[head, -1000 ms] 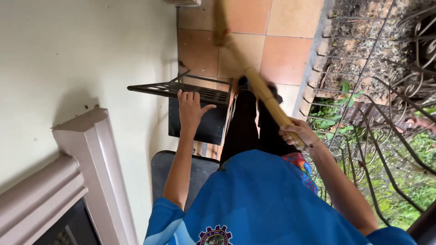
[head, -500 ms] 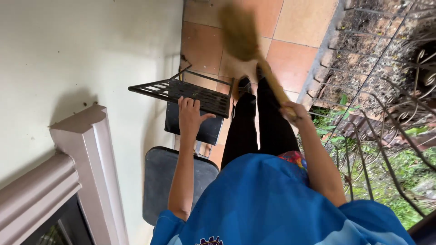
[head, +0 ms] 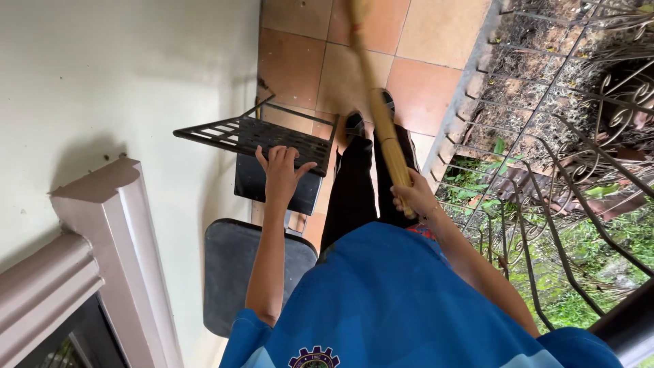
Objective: Sweep the tiled floor of an outdoor balcony using a broom, moving chairs to clean the entire area.
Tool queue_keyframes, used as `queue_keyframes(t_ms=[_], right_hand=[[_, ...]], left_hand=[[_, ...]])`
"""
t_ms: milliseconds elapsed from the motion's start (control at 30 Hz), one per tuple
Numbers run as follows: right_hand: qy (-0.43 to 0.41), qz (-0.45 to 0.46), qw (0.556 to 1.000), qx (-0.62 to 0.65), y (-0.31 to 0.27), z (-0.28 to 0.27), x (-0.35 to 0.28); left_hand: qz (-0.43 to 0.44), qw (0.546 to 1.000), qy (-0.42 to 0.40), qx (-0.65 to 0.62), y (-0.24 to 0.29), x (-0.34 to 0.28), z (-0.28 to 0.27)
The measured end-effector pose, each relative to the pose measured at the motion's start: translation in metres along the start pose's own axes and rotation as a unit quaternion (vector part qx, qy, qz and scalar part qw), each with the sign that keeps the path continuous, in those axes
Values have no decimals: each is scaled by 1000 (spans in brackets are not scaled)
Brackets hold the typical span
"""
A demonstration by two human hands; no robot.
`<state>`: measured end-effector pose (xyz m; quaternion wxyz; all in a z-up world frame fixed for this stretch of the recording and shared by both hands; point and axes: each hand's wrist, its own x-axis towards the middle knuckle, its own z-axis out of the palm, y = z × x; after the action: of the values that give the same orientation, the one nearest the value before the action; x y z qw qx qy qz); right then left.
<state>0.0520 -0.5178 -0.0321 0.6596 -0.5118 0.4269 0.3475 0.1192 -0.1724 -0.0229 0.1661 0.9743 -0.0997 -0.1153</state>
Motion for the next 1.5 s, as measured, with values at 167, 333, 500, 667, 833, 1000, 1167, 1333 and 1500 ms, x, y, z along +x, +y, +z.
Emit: queue_keyframes(t_ms=[167, 333, 500, 667, 833, 1000, 1167, 1333, 1500], right_hand=[[-229, 51, 970, 68, 49, 14, 81], [-254, 240, 901, 257, 78, -1, 174], [-190, 225, 896, 332, 79, -128, 187], [56, 68, 967, 237, 42, -198, 152], [148, -43, 987, -37, -5, -106, 140], [67, -66, 996, -3, -24, -21, 91], [-127, -26, 985, 118, -52, 9, 83], [-230, 67, 952, 193, -74, -3, 179], [-250, 215, 883, 334, -44, -76, 231]], left_hand=[[10, 1000, -8, 5, -5, -5, 2], [0, 1000, 1, -11, -12, -10, 12], [10, 999, 11, -41, -9, -8, 5], [3, 999, -6, -34, 0, 1, -2], [20, 998, 29, -54, -5, 6, 2], [40, 997, 30, -65, -8, 2, 2], [27, 999, 8, -26, -5, 6, -5], [22, 999, -23, -34, -15, 5, 0], [1, 996, -75, -41, -19, 5, 0]])
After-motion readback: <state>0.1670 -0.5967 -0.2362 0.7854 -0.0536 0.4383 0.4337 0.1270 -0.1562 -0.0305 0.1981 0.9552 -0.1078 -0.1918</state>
